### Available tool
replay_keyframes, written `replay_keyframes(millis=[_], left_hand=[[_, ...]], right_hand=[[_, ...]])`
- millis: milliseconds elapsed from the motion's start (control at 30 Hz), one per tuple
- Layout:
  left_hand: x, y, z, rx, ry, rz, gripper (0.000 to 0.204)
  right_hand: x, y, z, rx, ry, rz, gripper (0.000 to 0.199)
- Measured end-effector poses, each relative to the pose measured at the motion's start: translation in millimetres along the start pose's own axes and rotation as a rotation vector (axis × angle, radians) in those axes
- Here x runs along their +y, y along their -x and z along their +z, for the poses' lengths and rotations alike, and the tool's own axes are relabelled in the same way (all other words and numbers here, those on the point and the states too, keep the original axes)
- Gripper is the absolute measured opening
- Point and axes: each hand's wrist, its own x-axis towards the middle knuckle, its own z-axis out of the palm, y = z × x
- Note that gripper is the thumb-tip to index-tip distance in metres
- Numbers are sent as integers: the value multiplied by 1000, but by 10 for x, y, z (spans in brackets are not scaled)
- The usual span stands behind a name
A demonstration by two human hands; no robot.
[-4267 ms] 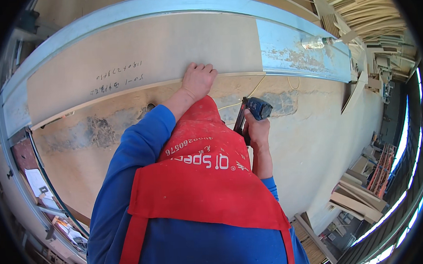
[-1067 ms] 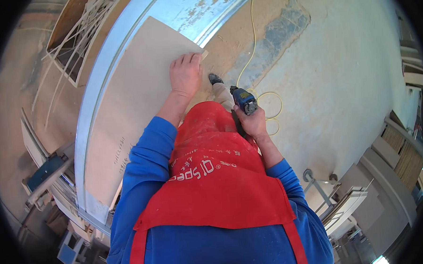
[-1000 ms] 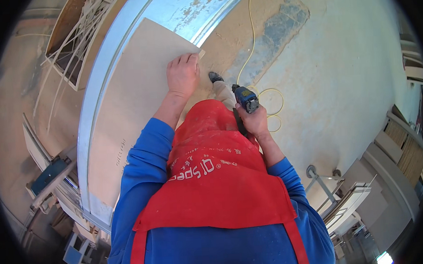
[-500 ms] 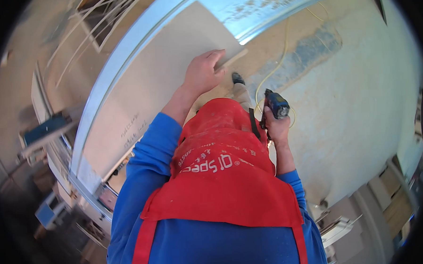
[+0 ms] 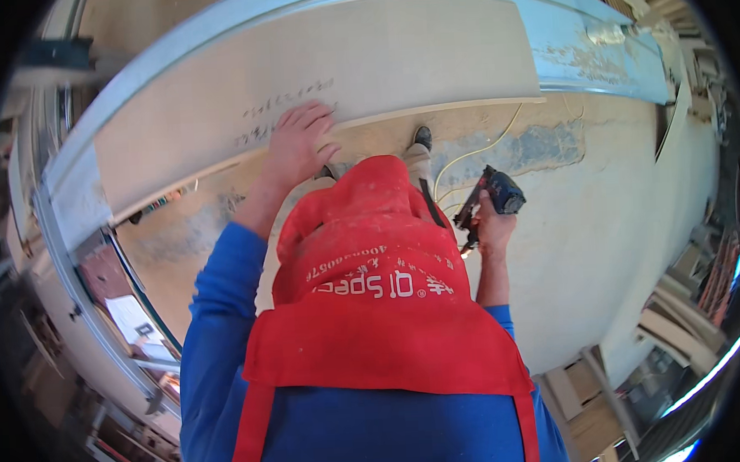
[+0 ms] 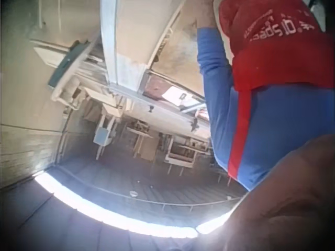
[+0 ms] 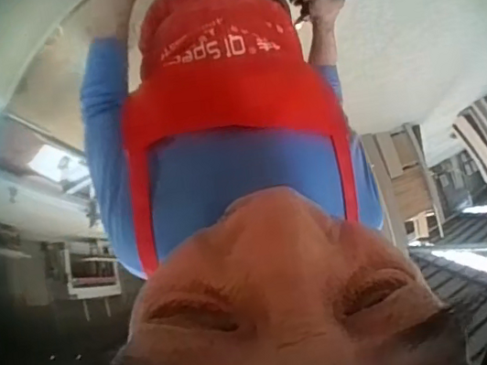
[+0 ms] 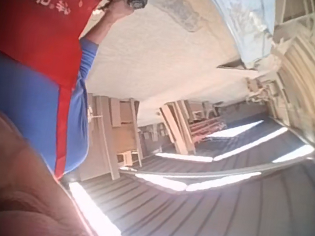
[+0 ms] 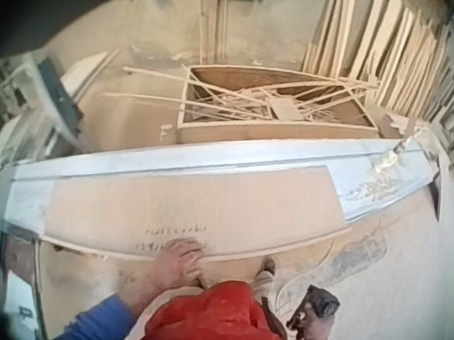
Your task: The person applies glue to the edge of a wooden board from a bottle, aligns a wooden strip along the edge, connects a nail gun to an air hose, and nails the strip into place using the nail gun.
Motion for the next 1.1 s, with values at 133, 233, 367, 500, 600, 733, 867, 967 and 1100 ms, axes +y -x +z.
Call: replay_keyframes(millis=[133, 233, 367, 500, 600, 733, 867, 967, 1100], left_hand=[[-29, 23, 132, 87, -32, 2, 34], [-60, 30, 152, 128, -30, 8, 27], [-82, 69, 224, 149, -23, 15, 19], [-149, 95, 215, 167, -23, 37, 15], [-115, 75, 205, 167, 10, 71, 17], [-95, 6, 155, 161, 27, 71, 20], [-83, 12, 149, 113, 41, 33, 18], [-104, 21, 155, 149, 26, 52, 18], [-114, 23, 149, 177, 30, 85, 18]], right_hand=[[-216, 531, 429, -51, 38, -63, 19], [-352, 848, 582, -141, 130, -106, 22], [-459, 1032, 712, -211, 220, -125, 24], [-459, 1055, 853, -253, 126, -142, 26], [-404, 1026, 858, -294, 135, -87, 24], [-306, 993, 823, -307, 112, -111, 21], [-287, 1017, 769, -308, 116, -51, 22], [-332, 1080, 760, -307, 121, -22, 22], [-437, 1182, 856, -269, 107, -41, 20]])
